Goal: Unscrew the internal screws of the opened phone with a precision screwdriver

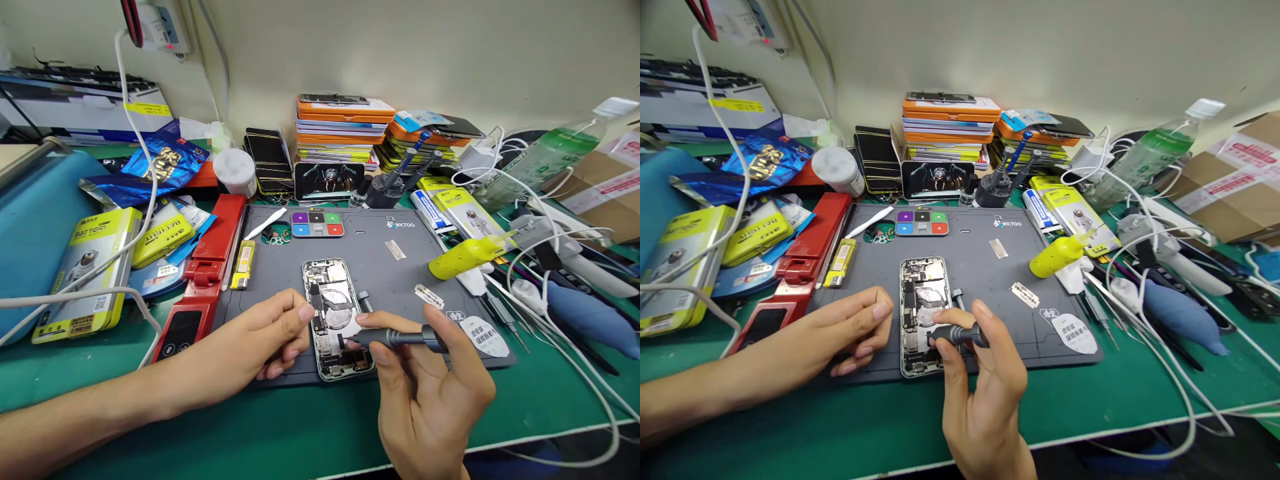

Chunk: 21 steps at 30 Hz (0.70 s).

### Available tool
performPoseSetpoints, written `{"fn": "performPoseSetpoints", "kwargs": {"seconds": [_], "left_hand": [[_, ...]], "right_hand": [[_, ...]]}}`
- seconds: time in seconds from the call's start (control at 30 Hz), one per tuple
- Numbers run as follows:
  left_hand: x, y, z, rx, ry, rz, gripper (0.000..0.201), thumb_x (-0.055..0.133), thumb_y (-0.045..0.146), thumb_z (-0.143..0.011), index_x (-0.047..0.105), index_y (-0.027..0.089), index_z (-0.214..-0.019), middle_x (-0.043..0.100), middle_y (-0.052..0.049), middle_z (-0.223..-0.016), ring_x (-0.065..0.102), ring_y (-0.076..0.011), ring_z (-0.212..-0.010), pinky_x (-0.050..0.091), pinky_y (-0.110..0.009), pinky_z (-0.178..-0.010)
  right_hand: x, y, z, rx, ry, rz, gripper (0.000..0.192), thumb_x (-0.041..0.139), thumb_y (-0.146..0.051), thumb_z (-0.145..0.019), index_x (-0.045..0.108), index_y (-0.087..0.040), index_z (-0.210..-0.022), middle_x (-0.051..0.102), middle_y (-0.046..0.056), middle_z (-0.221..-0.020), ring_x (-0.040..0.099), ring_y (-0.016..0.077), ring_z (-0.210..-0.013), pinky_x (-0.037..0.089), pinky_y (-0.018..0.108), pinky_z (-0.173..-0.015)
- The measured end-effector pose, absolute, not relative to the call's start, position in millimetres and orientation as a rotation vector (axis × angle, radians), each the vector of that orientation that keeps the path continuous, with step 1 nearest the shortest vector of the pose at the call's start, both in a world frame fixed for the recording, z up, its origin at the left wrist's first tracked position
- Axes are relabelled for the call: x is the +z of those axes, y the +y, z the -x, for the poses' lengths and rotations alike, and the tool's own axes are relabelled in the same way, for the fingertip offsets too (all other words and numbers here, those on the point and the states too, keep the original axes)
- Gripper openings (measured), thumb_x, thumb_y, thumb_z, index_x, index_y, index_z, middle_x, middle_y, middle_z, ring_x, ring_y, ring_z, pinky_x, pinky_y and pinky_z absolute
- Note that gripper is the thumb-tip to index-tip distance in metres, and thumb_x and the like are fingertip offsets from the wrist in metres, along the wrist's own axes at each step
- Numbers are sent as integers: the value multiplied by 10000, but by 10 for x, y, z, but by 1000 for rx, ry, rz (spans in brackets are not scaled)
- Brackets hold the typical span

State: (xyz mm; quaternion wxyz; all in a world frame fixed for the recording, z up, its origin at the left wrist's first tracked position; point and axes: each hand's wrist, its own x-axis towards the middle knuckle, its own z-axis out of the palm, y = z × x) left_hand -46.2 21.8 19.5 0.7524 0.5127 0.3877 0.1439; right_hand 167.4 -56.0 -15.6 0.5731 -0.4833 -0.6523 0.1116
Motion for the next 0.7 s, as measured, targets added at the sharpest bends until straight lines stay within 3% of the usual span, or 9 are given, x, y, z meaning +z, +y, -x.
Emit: {"fn": "performPoseSetpoints", "kwargs": {"seconds": [0.17, 0.27, 0.37, 0.53, 0.7], "left_hand": [[130, 193, 444, 302, 832, -1114, 305, 788, 454, -977, 609, 209, -951, 619, 73, -772, 535, -78, -581, 404, -175, -520], [131, 164, 458, 345, 859, -1286, 127, 736, 328, -1002, 750, 206, -969, 719, 33, -844, 630, -97, -660, 504, -193, -618], [169, 157, 490, 351, 910, -1477, 194, 666, 337, -1052, 817, 232, -991, 759, 25, -847, 661, -110, -683, 518, -199, -650], [224, 199, 527, 355, 974, -1749, 258, 571, 349, -1111, 759, 239, -971, 761, 44, -838, 673, -110, -731, 459, -183, -631], [217, 227, 522, 340, 960, -1842, 359, 424, 382, -1155, 601, 227, -883, 613, 73, -681, 545, -102, -586, 382, -210, -554]], "right_hand": [[-140, -541, -1677, 235, -1560, 1142, 722, 631, 50, -944, 430, -241, -1574, 780, 46, -1105, 816, 159, -950, 735, 318, -836], [-140, -534, -1681, 240, -1559, 1149, 735, 626, 52, -947, 423, -245, -1588, 775, 52, -1124, 811, 148, -969, 729, 289, -835], [-139, -542, -1681, 265, -1539, 1147, 731, 631, 56, -944, 436, -247, -1580, 780, 55, -1128, 815, 149, -983, 728, 278, -834], [-144, -556, -1670, 289, -1539, 1144, 718, 631, 47, -950, 434, -250, -1573, 784, 63, -1132, 831, 181, -1005, 743, 316, -815], [-148, -548, -1652, 303, -1536, 1172, 709, 627, 34, -963, 424, -250, -1581, 783, 81, -1141, 837, 212, -1011, 756, 366, -794]]}}
